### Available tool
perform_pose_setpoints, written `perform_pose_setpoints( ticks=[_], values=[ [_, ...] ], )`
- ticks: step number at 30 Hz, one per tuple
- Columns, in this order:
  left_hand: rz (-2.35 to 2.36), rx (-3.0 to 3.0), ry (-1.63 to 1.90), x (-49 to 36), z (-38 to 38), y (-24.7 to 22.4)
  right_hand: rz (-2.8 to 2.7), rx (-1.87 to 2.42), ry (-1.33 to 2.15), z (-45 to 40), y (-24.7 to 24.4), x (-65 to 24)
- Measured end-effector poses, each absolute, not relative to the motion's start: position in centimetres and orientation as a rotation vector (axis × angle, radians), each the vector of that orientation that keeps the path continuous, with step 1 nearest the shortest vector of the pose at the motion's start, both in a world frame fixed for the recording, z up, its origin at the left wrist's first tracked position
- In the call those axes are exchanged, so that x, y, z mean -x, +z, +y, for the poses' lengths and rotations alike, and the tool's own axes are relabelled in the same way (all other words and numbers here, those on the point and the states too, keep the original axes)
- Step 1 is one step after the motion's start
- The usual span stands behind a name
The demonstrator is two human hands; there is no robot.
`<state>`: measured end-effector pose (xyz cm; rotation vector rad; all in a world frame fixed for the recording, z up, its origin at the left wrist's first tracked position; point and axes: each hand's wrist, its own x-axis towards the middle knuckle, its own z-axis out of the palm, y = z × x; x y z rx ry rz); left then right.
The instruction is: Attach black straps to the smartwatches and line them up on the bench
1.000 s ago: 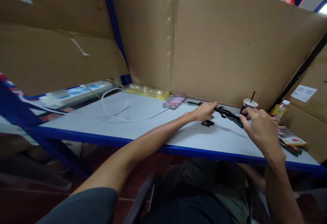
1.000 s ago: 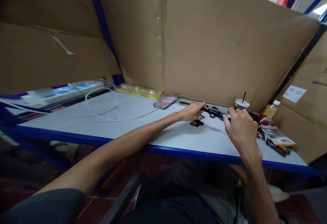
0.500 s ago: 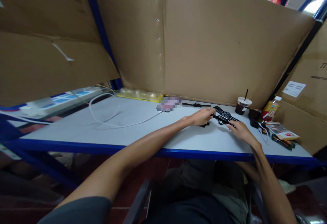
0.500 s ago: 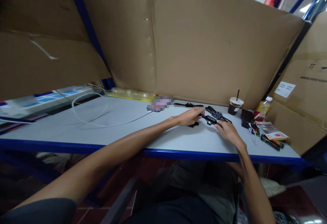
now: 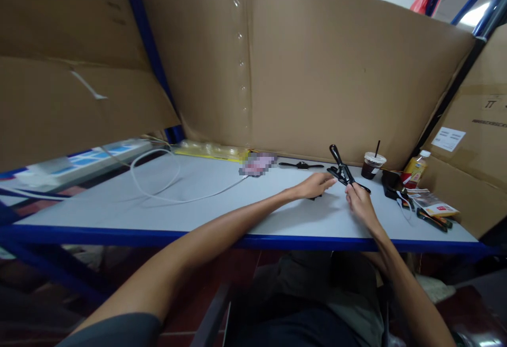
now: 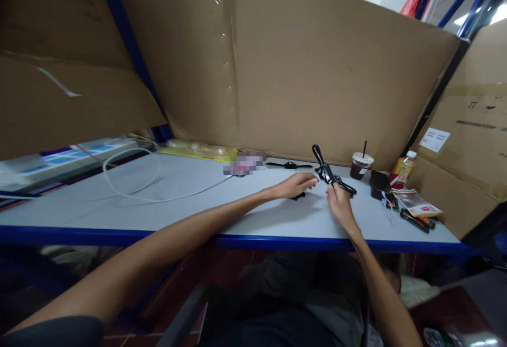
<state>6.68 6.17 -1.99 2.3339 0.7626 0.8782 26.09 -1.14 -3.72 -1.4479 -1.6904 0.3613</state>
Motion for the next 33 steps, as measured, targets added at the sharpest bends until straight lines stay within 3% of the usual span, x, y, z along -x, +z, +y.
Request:
perform_pose_setpoints(
  ticks=[3, 9, 13, 17, 19, 26, 30, 33],
  values=[
    [0.585, -2.102, 0.919, -8.1, 4.4, -2.3, -1.6, 1.309, 0.502, -2.4, -3.9, -23.4],
    [0.674, -2.041, 0.972, -8.6, 2.2, -1.7, -1.756, 1.336, 0.602, -4.6, -2.7, -22.0],
    [0.651, -1.942, 0.899, -8.3, 2.1, -0.6, -2.153, 1.503, 0.204, -6.4, 0.4, -24.7],
    [0.607, -1.974, 0.578, -7.3, 2.0, 0.5, -1.924, 1.458, -0.42, -8.0, 3.2, -27.2],
    [0.532, -2.061, 0.394, -6.7, 2.0, 1.0, -2.004, 1.458, -0.541, -8.2, 3.6, -28.1],
    [0.369, -2.09, 0.046, -5.3, 2.6, 1.6, -2.586, 1.517, 0.285, -7.6, 3.2, -29.1],
    [0.385, -2.111, 0.113, -4.5, 3.9, 1.9, -2.54, 1.488, 0.265, -6.9, 3.1, -29.9],
    [0.528, -2.193, 0.503, -3.5, 5.6, 1.8, -2.454, 1.518, 0.193, -5.6, 2.6, -31.7]
  ],
)
